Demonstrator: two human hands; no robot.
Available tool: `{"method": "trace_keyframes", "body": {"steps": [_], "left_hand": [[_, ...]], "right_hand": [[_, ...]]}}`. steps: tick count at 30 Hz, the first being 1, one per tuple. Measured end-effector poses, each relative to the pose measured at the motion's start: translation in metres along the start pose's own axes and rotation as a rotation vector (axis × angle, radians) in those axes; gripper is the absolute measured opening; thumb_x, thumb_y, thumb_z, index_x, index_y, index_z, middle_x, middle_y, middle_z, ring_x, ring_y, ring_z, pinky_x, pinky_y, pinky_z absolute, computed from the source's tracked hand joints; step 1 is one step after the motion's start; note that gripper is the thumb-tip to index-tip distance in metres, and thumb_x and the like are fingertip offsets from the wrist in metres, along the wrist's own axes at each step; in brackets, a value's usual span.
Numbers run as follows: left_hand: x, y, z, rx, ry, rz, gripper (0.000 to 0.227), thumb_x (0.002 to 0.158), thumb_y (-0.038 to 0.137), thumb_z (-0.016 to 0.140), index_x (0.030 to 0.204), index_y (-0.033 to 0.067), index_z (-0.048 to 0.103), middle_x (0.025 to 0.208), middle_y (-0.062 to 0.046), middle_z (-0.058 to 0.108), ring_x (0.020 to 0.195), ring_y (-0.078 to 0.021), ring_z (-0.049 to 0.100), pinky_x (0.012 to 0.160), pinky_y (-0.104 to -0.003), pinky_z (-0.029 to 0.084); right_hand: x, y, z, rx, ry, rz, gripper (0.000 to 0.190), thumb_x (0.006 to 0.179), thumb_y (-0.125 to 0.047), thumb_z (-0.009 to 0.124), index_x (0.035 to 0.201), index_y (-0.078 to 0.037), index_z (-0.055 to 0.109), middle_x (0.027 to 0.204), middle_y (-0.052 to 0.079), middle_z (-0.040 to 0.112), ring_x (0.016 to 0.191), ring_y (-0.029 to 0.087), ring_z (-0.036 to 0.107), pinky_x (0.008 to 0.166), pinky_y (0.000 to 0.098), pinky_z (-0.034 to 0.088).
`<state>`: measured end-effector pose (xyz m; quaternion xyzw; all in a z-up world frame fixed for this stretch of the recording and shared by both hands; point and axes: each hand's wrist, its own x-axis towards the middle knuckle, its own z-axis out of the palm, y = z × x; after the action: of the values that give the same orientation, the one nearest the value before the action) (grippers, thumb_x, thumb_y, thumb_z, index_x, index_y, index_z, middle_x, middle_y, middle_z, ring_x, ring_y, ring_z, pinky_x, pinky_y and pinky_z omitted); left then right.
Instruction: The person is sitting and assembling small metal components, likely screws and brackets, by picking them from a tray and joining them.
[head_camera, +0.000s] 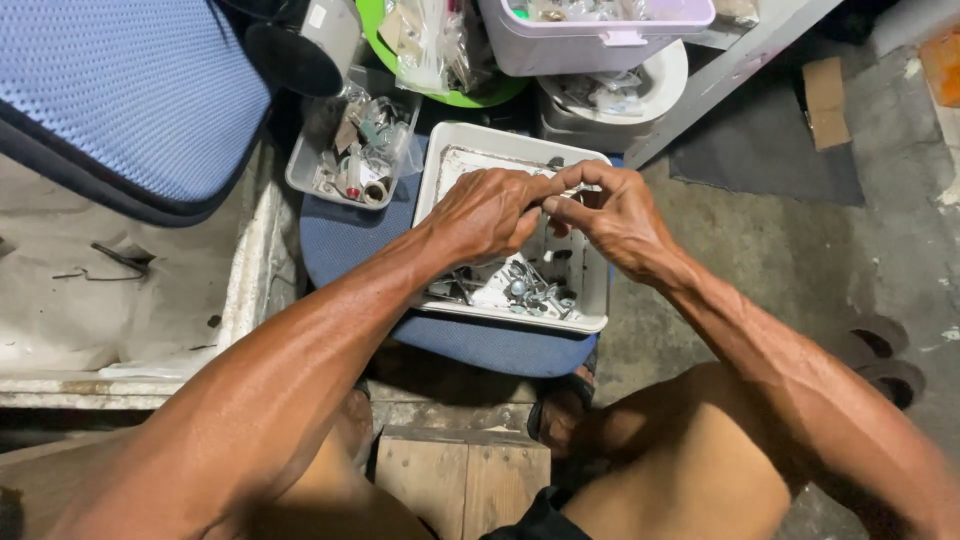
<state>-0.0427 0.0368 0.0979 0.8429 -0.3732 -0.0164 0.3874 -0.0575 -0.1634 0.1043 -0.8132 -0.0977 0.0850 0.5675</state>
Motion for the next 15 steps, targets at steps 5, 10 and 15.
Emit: {"method": "trace_keyframes", "body": {"steps": [5,10,15], "left_hand": [[0.018,-0.071,0.048,-0.015,0.081,-0.072,0.013,0.093,0.019,0.059,0.095,0.0087,0.066,0.073,-0.016,0.07,0.071,-0.0398,0.073,0.066,-0.053,0.058],[0.016,-0.051,0.043,-0.275,0.162,-0.22,0.022,0.088,0.031,0.066,0.095,0.0109,0.065,0.07,-0.01,0.071,0.07,-0.031,0.074,0.065,-0.046,0.059],[0.019,-0.031,0.029,-0.851,0.198,-0.39,0.018,0.084,0.008,0.067,0.096,-0.0056,0.07,0.069,-0.018,0.071,0.058,-0.0186,0.073,0.054,-0.027,0.068]], "right_hand": [[0.013,0.01,-0.01,-0.077,0.005,-0.022,0.016,0.092,-0.003,0.07,0.108,0.0,0.071,0.081,0.012,0.067,0.069,0.019,0.071,0.069,0.0328,0.056],[0.017,0.02,-0.018,-0.213,0.0,-0.078,0.012,0.092,0.001,0.069,0.103,0.0,0.073,0.075,0.012,0.068,0.069,0.016,0.067,0.065,0.0291,0.053],[0.017,0.021,-0.022,-0.306,-0.016,-0.23,0.016,0.089,0.004,0.074,0.104,-0.001,0.073,0.074,0.014,0.065,0.072,0.018,0.062,0.074,0.0353,0.054]]}}
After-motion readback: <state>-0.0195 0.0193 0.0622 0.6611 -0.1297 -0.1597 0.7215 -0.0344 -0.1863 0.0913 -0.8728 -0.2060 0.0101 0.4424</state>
